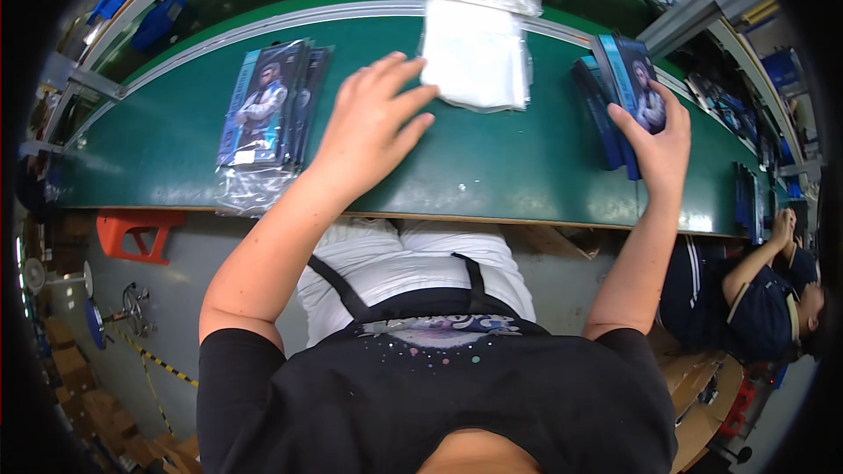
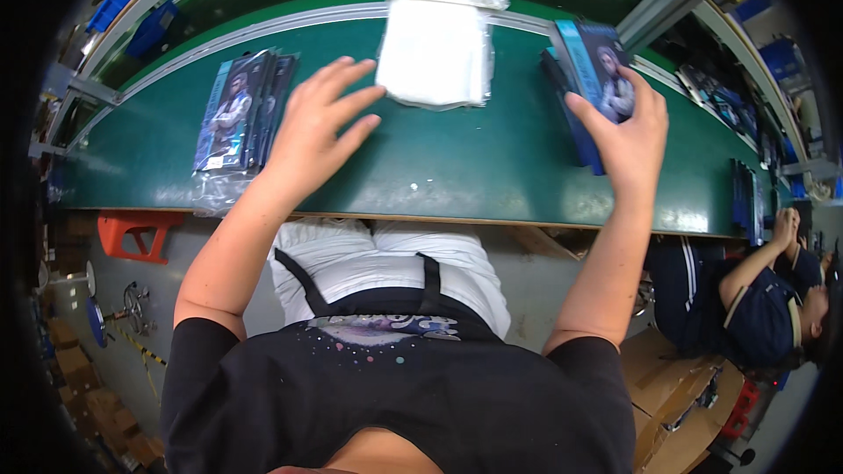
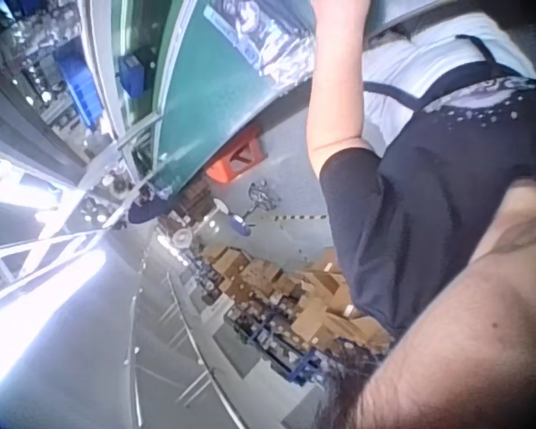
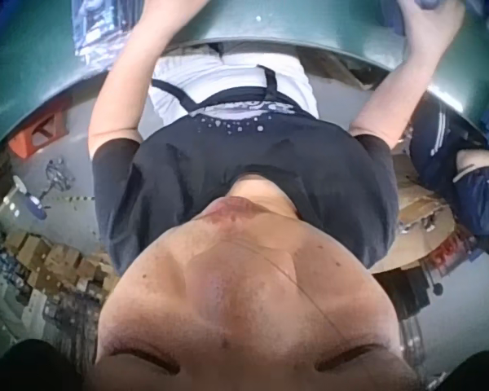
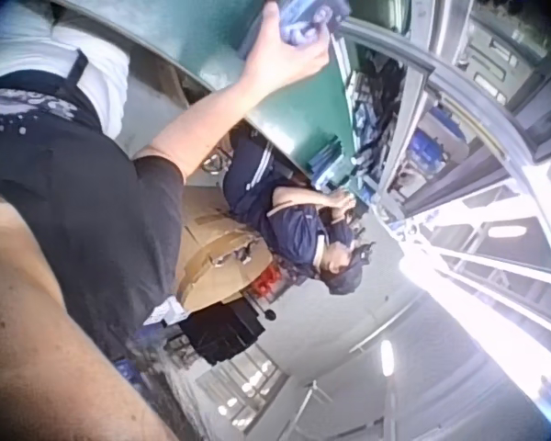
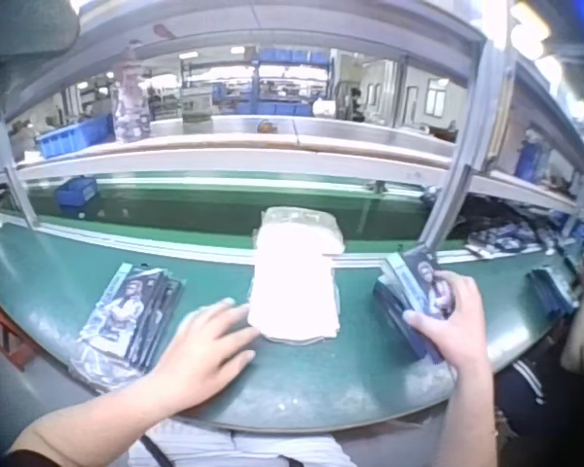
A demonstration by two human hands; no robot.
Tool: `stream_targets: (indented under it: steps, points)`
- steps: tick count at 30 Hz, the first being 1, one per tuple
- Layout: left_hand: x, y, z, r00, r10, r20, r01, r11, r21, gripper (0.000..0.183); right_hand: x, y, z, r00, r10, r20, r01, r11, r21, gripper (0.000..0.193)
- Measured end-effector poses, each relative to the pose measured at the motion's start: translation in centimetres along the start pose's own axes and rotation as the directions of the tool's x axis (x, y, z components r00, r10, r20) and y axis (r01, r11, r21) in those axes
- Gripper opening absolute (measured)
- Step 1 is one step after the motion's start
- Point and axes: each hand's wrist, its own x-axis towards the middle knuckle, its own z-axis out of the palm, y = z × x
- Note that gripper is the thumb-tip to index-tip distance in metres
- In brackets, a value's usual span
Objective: Placing product boxes into clear plastic bags at an industrial assembly line.
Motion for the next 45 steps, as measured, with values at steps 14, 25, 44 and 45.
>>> stream_targets:
  steps: [14,25,44,45]
  points:
    - [4.1,-0.1,3.0,1.0,0.001,-0.023,-0.008,0.962,-0.275,0.014,-7.3,-1.1,5.3,0.682,-0.161,0.713,-0.711,-0.374,0.595,0.049]
    - [4.9,-1.8,1.8,0.942,-0.298,0.152,0.332,0.774,-0.539,0.015,-3.9,-7.8,6.4,0.507,-0.35,0.788,-0.855,-0.321,0.408,0.061]
    - [2.6,1.3,0.8,0.996,-0.05,-0.077,0.029,0.965,-0.26,0.031,-6.8,-9.5,6.2,0.726,0.141,0.673,-0.686,0.085,0.722,0.047]
    - [2.2,1.4,0.6,0.998,-0.044,-0.047,0.03,0.965,-0.26,0.029,-6.7,-9.3,6.3,0.709,0.179,0.682,-0.698,0.045,0.714,0.033]
